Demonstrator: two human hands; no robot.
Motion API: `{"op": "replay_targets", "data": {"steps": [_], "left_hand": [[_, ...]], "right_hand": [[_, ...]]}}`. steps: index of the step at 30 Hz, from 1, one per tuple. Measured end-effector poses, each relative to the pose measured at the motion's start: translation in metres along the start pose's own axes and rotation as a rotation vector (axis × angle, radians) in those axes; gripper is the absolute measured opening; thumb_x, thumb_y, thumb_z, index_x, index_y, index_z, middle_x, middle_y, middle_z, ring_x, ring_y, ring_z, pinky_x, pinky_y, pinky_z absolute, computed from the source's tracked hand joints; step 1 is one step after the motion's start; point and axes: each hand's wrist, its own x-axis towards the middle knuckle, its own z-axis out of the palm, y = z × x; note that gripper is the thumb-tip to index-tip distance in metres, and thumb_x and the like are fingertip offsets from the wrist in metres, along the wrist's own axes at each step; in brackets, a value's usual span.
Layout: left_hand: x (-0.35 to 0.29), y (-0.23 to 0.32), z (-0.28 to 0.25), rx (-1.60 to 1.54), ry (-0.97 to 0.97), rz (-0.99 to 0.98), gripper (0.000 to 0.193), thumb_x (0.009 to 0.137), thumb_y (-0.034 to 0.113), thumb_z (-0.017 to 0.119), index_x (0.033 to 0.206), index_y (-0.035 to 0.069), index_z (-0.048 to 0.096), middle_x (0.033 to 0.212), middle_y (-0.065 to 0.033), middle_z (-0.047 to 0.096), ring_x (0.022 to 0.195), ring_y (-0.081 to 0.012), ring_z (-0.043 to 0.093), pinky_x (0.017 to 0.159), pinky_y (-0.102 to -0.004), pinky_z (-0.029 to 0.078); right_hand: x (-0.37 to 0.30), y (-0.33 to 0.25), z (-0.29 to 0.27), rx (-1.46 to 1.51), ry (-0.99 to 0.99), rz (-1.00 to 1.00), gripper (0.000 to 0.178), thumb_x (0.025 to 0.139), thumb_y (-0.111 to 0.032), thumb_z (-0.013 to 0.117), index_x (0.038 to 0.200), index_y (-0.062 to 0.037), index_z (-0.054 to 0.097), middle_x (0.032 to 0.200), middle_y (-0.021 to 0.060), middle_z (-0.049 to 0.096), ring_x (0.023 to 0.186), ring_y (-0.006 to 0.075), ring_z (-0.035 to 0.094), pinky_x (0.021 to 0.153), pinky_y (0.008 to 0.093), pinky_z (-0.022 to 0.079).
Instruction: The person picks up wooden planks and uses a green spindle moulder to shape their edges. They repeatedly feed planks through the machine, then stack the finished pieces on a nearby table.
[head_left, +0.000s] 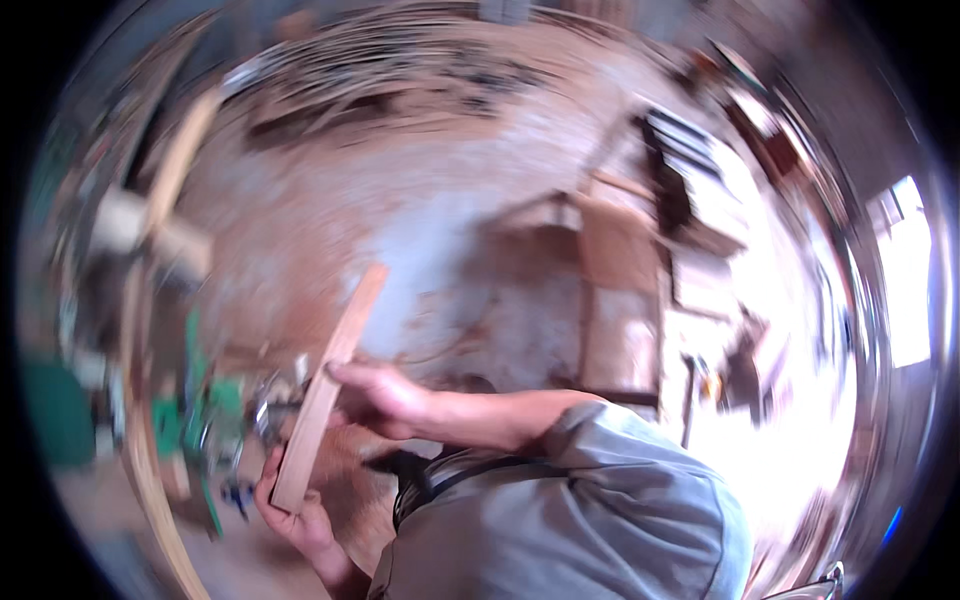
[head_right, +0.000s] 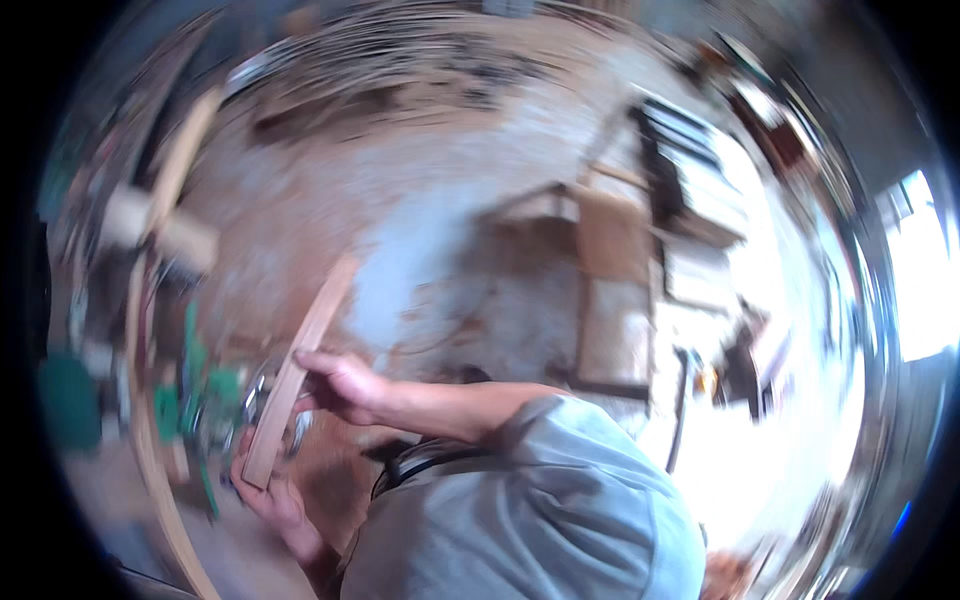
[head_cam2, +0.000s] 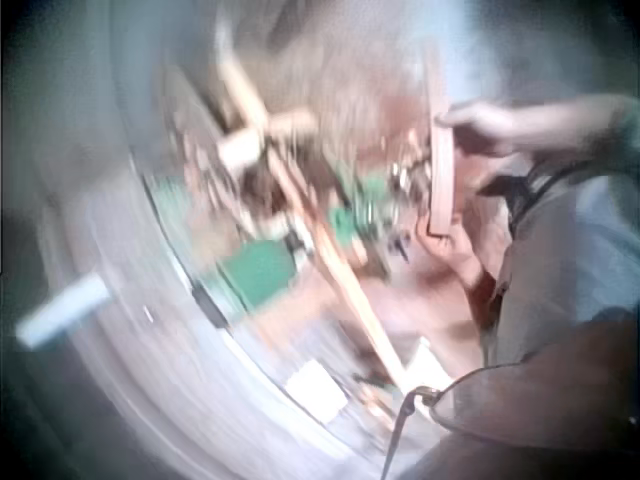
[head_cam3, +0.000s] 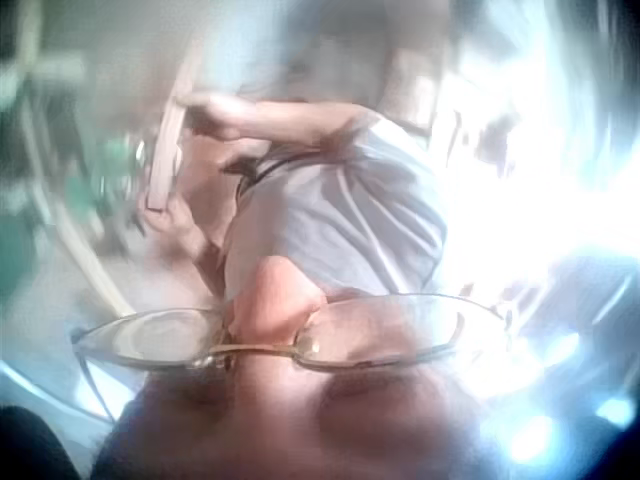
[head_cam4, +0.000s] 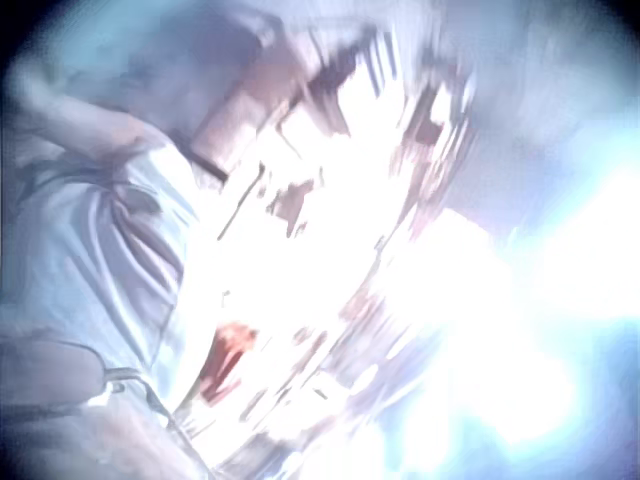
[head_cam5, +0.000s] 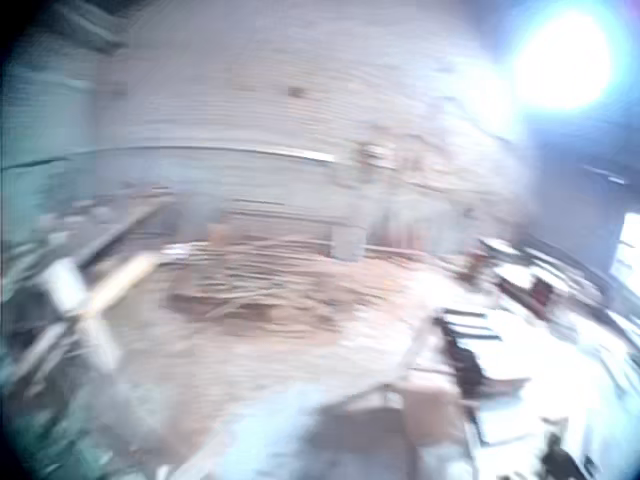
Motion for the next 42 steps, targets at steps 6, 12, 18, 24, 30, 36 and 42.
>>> {"op": "replay_targets", "data": {"steps": [6, 12, 18, 24, 30, 36, 42], "left_hand": [[0.017, -0.046, 0.157, 0.244, -0.419, -0.469, 0.041, 0.080, -0.004, 0.063, 0.118, -0.003, 0.046, 0.112, -0.0128, 0.055, 0.098, -0.0179, 0.055, 0.086, -0.0303, 0.046], [0.006, -0.065, 0.305, 0.281, -0.940, -0.258, 0.039, 0.079, -0.003, 0.064, 0.116, -0.003, 0.052, 0.098, -0.0091, 0.059, 0.086, -0.0146, 0.058, 0.076, -0.0289, 0.048], [-0.013, -0.078, 0.376, 0.319, -1.220, -0.116, 0.025, 0.079, 0.002, 0.063, 0.104, -0.003, 0.060, 0.089, -0.0117, 0.065, 0.081, -0.0187, 0.063, 0.075, -0.0307, 0.050], [-0.003, -0.121, 0.312, 0.517, -1.052, -0.287, 0.022, 0.085, 0.005, 0.058, 0.105, -0.004, 0.059, 0.096, -0.0153, 0.065, 0.086, -0.0210, 0.063, 0.078, -0.0317, 0.050], [-0.008, -0.160, 0.159, 0.774, -0.678, -0.844, 0.019, 0.085, 0.012, 0.058, 0.093, -0.006, 0.061, 0.085, -0.0109, 0.063, 0.073, -0.0165, 0.059, 0.063, -0.0276, 0.047], [-0.058, -0.127, 0.091, 1.004, -0.532, -1.126, 0.014, 0.082, 0.011, 0.057, 0.086, 0.000, 0.062, 0.079, -0.0078, 0.061, 0.062, -0.0143, 0.054, 0.052, -0.0266, 0.043], [-0.103, -0.133, 0.094, 1.068, -0.572, -1.248, 0.012, 0.081, 0.012, 0.058, 0.086, 0.001, 0.062, 0.078, -0.0080, 0.060, 0.064, -0.0171, 0.055, 0.054, -0.0300, 0.045]], "right_hand": [[-0.112, -0.114, -0.107, -0.089, 0.401, -0.490, 0.026, 0.090, -0.025, 0.057, 0.107, -0.0072, 0.048, 0.078, -0.0016, 0.049, 0.065, 0.0071, 0.049, 0.058, 0.0240, 0.050], [-0.219, -0.147, -0.195, -0.009, 0.832, -0.862, 0.032, 0.088, -0.028, 0.058, 0.107, -0.0040, 0.048, 0.092, 0.0074, 0.057, 0.079, 0.0176, 0.058, 0.060, 0.0326, 0.051], [-0.322, -0.166, -0.257, 0.027, 1.151, -0.940, 0.029, 0.088, -0.029, 0.058, 0.103, -0.0050, 0.051, 0.084, 0.0052, 0.057, 0.067, 0.0138, 0.053, 0.056, 0.0308, 0.048], [-0.432, -0.246, -0.350, -0.138, 1.423, -0.984, 0.036, 0.086, -0.033, 0.059, 0.094, 0.0023, 0.058, 0.076, 0.0111, 0.061, 0.059, 0.0207, 0.060, 0.047, 0.0346, 0.049], [-0.485, -0.360, -0.441, -0.064, 1.718, -0.940, 0.030, 0.085, -0.031, 0.061, 0.082, -0.0016, 0.059, 0.069, 0.0069, 0.051, 0.056, 0.0188, 0.049, 0.046, 0.0353, 0.044], [-0.527, -0.426, -0.571, -0.151, 2.014, -0.866, 0.034, 0.082, -0.027, 0.065, 0.093, 0.0048, 0.057, 0.091, 0.0135, 0.057, 0.070, 0.0257, 0.057, 0.052, 0.0417, 0.049], [-0.526, -0.451, -0.583, -0.036, 1.974, -0.794, 0.035, 0.084, -0.020, 0.062, 0.104, 0.0076, 0.053, 0.100, 0.0180, 0.057, 0.083, 0.0320, 0.060, 0.064, 0.0517, 0.054]]}}
